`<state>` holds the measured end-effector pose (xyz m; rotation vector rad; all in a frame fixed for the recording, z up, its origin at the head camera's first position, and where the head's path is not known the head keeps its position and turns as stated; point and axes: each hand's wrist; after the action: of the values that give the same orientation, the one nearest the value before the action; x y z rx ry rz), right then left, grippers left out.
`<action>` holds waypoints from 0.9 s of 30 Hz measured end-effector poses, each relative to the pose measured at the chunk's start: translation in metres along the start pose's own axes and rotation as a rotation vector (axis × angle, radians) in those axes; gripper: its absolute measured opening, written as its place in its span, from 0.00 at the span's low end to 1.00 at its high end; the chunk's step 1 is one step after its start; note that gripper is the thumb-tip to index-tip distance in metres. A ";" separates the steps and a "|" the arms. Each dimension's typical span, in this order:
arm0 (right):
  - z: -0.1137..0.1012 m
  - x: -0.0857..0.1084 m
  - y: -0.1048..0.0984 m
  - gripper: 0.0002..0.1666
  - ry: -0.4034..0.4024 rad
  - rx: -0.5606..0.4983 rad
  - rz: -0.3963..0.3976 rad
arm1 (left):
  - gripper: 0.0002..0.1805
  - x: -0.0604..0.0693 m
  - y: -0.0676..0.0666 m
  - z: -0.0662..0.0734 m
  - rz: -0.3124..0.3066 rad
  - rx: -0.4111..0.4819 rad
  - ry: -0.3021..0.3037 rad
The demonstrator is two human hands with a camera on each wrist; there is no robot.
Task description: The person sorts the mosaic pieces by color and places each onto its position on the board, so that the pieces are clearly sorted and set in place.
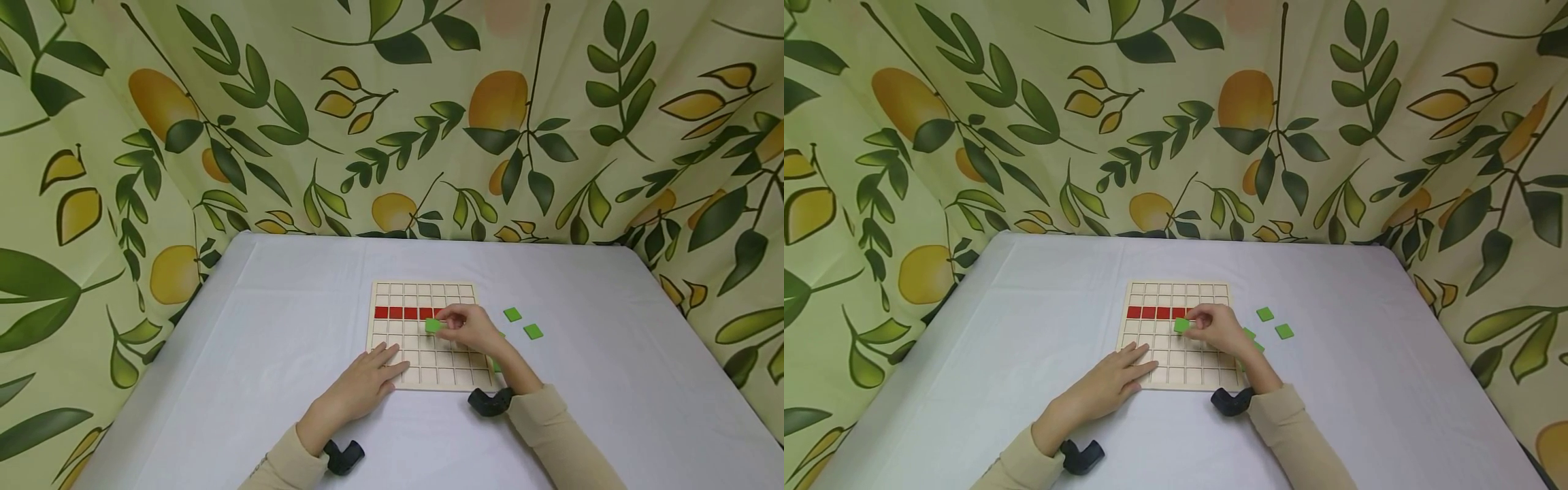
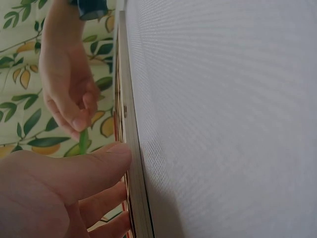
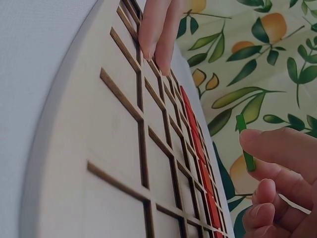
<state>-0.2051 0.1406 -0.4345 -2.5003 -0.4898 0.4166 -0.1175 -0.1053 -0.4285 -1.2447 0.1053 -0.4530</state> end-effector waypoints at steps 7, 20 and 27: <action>-0.003 -0.004 0.007 0.14 -0.011 -0.026 -0.003 | 0.22 0.000 0.000 0.000 -0.003 0.006 0.000; -0.006 -0.013 0.023 0.15 0.002 -0.028 -0.010 | 0.22 0.001 0.000 -0.001 0.002 0.007 0.011; -0.009 -0.017 0.032 0.15 -0.009 -0.032 -0.017 | 0.22 0.000 0.000 -0.001 0.000 -0.003 0.009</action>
<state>-0.2088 0.1042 -0.4424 -2.5242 -0.5245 0.4168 -0.1178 -0.1066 -0.4290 -1.2454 0.1137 -0.4587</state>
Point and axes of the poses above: each hand's wrist, its own x-axis away from the middle knuckle, its own y-axis out of the palm, z = x × y, and after that the axes turned 11 degrees about -y, right-handed
